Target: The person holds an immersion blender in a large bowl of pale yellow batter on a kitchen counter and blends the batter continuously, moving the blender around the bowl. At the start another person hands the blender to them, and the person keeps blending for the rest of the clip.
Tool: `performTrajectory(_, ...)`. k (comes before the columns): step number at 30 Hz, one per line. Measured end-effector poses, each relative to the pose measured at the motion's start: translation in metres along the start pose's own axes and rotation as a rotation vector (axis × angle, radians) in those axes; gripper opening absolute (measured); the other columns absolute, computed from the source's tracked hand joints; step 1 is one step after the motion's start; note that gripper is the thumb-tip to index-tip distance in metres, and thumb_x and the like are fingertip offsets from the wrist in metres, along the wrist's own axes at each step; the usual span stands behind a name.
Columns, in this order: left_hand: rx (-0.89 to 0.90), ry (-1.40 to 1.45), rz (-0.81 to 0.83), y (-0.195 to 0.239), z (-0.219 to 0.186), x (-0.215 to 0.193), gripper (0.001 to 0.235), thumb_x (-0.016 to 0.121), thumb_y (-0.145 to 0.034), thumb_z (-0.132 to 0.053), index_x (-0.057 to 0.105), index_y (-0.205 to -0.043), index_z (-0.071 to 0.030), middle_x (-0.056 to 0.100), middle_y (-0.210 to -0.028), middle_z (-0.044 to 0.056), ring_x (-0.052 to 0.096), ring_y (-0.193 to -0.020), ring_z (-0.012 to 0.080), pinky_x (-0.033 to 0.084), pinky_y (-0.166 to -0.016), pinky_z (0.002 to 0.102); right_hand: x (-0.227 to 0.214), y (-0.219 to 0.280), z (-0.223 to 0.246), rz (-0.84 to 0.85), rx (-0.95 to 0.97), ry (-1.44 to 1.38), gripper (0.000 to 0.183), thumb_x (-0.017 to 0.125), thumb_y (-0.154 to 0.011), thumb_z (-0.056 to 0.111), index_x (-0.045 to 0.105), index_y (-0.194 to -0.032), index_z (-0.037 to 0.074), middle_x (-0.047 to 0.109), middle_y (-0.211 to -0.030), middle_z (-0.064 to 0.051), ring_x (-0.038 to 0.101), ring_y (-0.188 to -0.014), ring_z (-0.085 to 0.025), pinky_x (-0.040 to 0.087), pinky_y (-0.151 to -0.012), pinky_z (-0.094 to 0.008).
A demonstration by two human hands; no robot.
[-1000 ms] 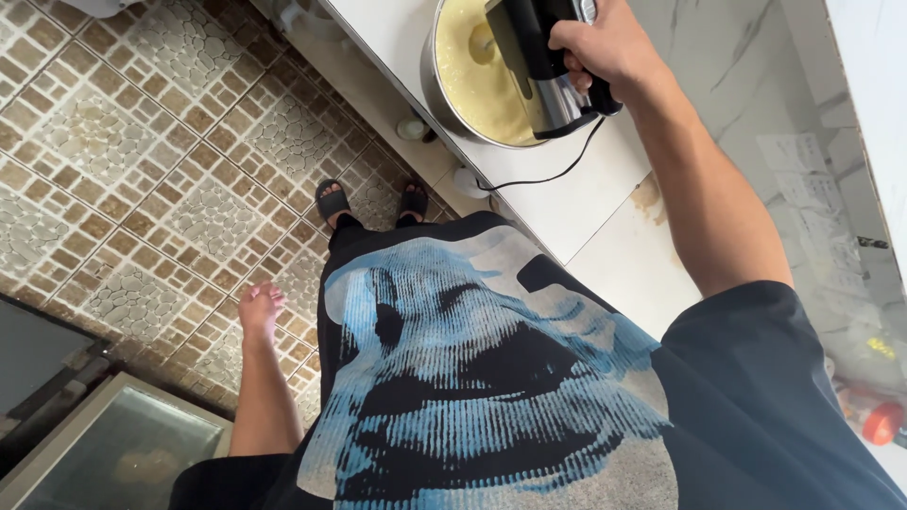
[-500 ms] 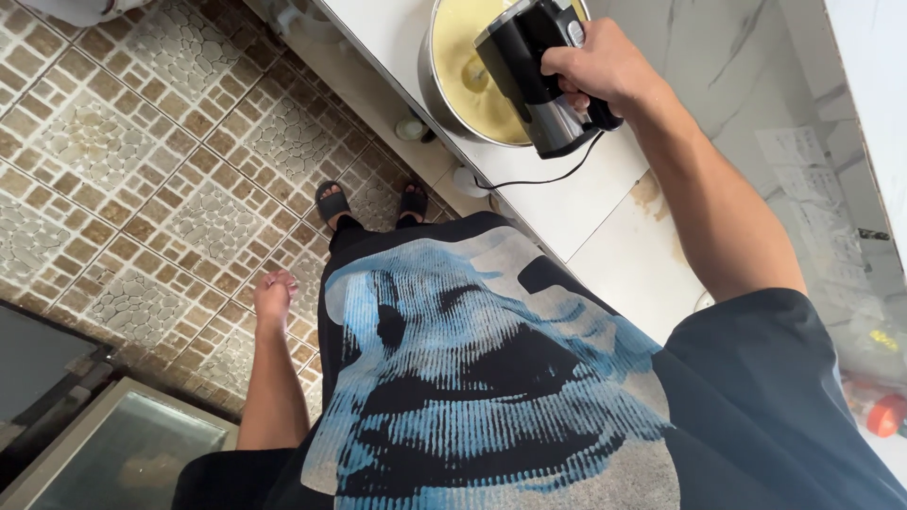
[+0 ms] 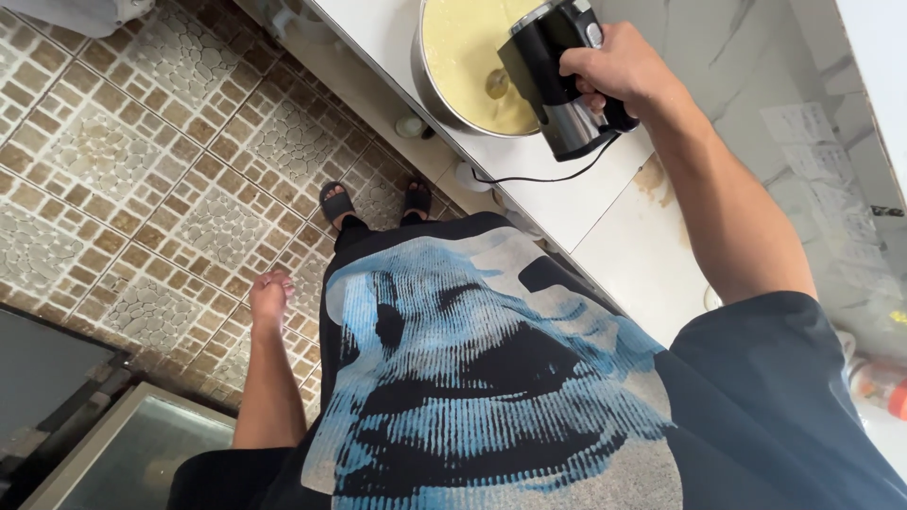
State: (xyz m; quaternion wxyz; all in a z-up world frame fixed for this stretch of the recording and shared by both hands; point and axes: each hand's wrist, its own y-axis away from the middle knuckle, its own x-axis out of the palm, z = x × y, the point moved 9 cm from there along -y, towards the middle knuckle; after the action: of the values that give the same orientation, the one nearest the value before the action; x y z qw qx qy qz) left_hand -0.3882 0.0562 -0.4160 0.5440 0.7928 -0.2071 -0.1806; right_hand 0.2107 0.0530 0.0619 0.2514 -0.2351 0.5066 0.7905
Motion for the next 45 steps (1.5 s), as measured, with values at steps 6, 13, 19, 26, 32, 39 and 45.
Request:
performTrajectory(6,0.064,-0.037,0.011,-0.020,0.011,-0.001,0.042,0.056,-0.100,-0.021,0.058,-0.133,0.005,0.071,-0.114,0.015,0.070,-0.097,0.0238,0.053,-0.084,0.030,-0.009,-0.002,-0.006,-0.035,0.009,-0.097,0.012,0.066,-0.087,0.007,0.055,-0.086,0.002,0.053,-0.062,-0.002,0.046,-0.045,-0.010,0.038,-0.041,-0.030)
performTrajectory(13,0.078,0.010,0.004,-0.037,0.022,-0.009,0.041,0.058,-0.100,-0.024,0.060,-0.131,0.003,0.071,-0.108,0.015,0.068,-0.085,0.0224,0.050,-0.070,0.033,-0.017,-0.005,0.001,-0.080,-0.046,-0.130,0.009,0.065,-0.087,0.006,0.055,-0.088,0.004,0.052,-0.060,-0.002,0.046,-0.044,-0.010,0.038,-0.041,-0.030)
performTrajectory(19,0.108,-0.081,-0.012,-0.060,0.032,-0.017,0.038,0.060,-0.100,-0.025,0.060,-0.126,0.003,0.072,-0.102,0.013,0.069,-0.081,0.0188,0.049,-0.067,0.031,-0.021,-0.015,-0.006,-0.110,-0.032,-0.167,0.015,0.063,-0.087,0.006,0.052,-0.077,0.006,0.050,-0.058,-0.001,0.047,-0.044,-0.010,0.037,-0.041,-0.028)
performTrajectory(26,0.082,-0.021,-0.007,-0.029,-0.005,-0.011,0.040,0.062,-0.098,-0.027,0.061,-0.126,0.002,0.072,-0.100,0.010,0.069,-0.078,0.0172,0.050,-0.062,0.028,-0.012,-0.043,-0.014,-0.047,-0.041,-0.095,0.026,0.061,-0.093,0.015,0.048,-0.072,0.008,0.047,-0.059,0.002,0.044,-0.047,-0.008,0.038,-0.043,-0.027)
performTrajectory(32,0.116,-0.014,0.010,-0.039,0.010,-0.009,0.040,0.061,-0.098,-0.026,0.062,-0.124,0.005,0.073,-0.100,0.013,0.070,-0.078,0.0185,0.053,-0.065,0.029,0.003,-0.067,-0.010,-0.021,-0.066,-0.086,0.022,0.062,-0.096,0.023,0.055,-0.079,0.011,0.045,-0.058,0.004,0.041,-0.045,-0.007,0.037,-0.043,-0.025)
performTrajectory(39,0.116,-0.038,-0.001,-0.025,0.021,-0.013,0.035,0.059,-0.098,-0.027,0.064,-0.119,0.001,0.073,-0.097,0.012,0.067,-0.079,0.0192,0.048,-0.064,0.030,0.027,-0.079,0.005,0.038,-0.128,-0.097,0.023,0.064,-0.094,0.023,0.055,-0.076,0.010,0.045,-0.057,0.003,0.041,-0.044,-0.007,0.036,-0.041,-0.025)
performTrajectory(45,0.075,-0.034,-0.004,-0.005,0.025,-0.013,0.036,0.059,-0.100,-0.029,0.066,-0.115,0.004,0.073,-0.101,0.012,0.070,-0.084,0.0206,0.050,-0.069,0.030,0.040,-0.078,0.017,0.098,-0.105,-0.104,0.028,0.065,-0.092,0.021,0.051,-0.070,0.012,0.045,-0.058,0.004,0.039,-0.044,-0.006,0.034,-0.041,-0.024)
